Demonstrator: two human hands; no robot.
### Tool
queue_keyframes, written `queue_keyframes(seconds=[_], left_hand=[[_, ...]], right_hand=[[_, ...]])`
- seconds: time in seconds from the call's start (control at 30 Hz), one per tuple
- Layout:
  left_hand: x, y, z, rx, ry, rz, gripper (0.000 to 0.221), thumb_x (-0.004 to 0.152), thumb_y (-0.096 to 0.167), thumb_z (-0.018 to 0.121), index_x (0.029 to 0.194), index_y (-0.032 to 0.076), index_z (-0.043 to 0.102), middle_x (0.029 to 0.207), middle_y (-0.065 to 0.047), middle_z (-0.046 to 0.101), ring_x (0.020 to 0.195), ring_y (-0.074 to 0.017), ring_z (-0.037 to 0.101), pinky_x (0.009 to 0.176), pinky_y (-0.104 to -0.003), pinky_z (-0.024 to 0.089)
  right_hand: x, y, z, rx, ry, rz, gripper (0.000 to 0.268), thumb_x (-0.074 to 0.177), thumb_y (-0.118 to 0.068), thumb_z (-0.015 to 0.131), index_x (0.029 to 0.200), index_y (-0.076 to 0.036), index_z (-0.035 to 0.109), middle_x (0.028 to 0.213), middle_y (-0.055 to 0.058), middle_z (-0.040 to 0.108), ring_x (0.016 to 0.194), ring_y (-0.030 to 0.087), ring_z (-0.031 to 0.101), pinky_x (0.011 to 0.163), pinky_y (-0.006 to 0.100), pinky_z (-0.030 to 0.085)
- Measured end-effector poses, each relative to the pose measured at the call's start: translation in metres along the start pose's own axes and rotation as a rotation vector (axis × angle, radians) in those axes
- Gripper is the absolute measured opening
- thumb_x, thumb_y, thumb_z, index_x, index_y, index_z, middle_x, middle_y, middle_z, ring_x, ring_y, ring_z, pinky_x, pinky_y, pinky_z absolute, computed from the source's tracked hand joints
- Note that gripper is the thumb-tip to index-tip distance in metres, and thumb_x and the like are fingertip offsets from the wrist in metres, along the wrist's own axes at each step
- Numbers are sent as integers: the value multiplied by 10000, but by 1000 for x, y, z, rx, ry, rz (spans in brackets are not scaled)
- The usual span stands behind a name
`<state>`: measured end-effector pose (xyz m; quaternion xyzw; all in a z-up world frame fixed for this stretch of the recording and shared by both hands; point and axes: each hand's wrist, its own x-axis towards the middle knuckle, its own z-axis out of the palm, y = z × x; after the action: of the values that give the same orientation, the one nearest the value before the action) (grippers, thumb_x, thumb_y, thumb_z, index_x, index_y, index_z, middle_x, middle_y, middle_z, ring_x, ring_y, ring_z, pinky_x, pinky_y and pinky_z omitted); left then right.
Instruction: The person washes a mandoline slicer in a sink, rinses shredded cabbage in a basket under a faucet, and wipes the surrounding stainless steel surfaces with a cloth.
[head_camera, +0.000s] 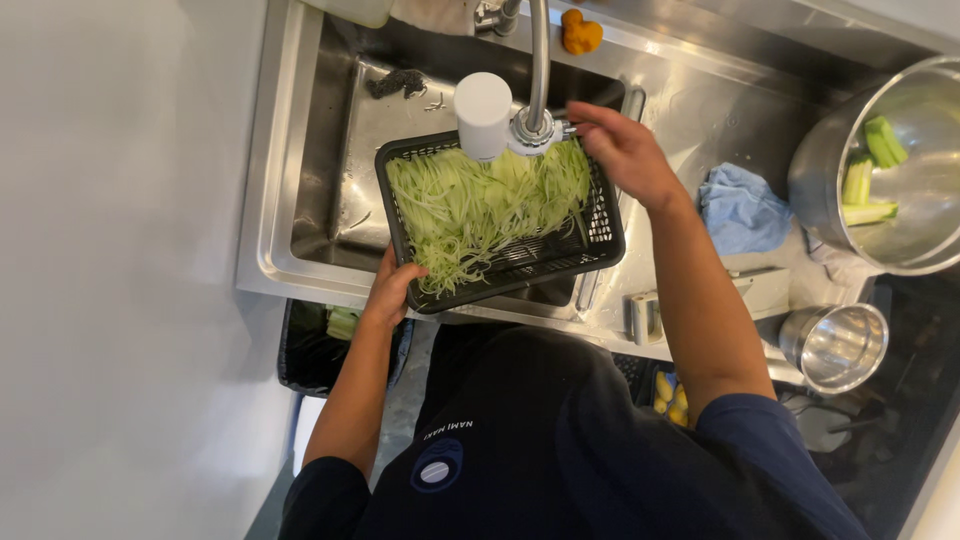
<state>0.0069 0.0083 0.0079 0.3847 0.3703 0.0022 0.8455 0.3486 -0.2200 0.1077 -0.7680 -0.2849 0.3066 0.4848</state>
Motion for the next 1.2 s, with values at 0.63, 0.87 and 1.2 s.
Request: queue_keyframes(seconds=[0.63,0.87,1.2], left_hand=[[27,8,11,39,-117,-44,815,766,-9,603,1553,28,396,1289,-169,613,1112,-265,630,919,-369,560],[56,7,15,-5,-197,-1,812,757,-19,618,1535,62,400,1314,-133,599,1168,-245,611,968,-359,548],[99,-4,45,136,-276,-27,864,755,19,693,1544,88,348,1398,-139,566,1280,-272,551,1086,-407,452]], right_hand=[[-11,2,22,-139,184,-137,473,1075,-127,674,1528,-122,535,1511,153,609,1378,268,605,1139,372,519],[-92,89,-17,-327,455,323,571,1063,-344,616,1490,-21,417,1356,281,593,1266,377,598,1039,431,476],[-92,118,-15,-640,521,387,288,1068,-285,604,1149,-12,558,909,313,690,859,554,643,748,591,502]])
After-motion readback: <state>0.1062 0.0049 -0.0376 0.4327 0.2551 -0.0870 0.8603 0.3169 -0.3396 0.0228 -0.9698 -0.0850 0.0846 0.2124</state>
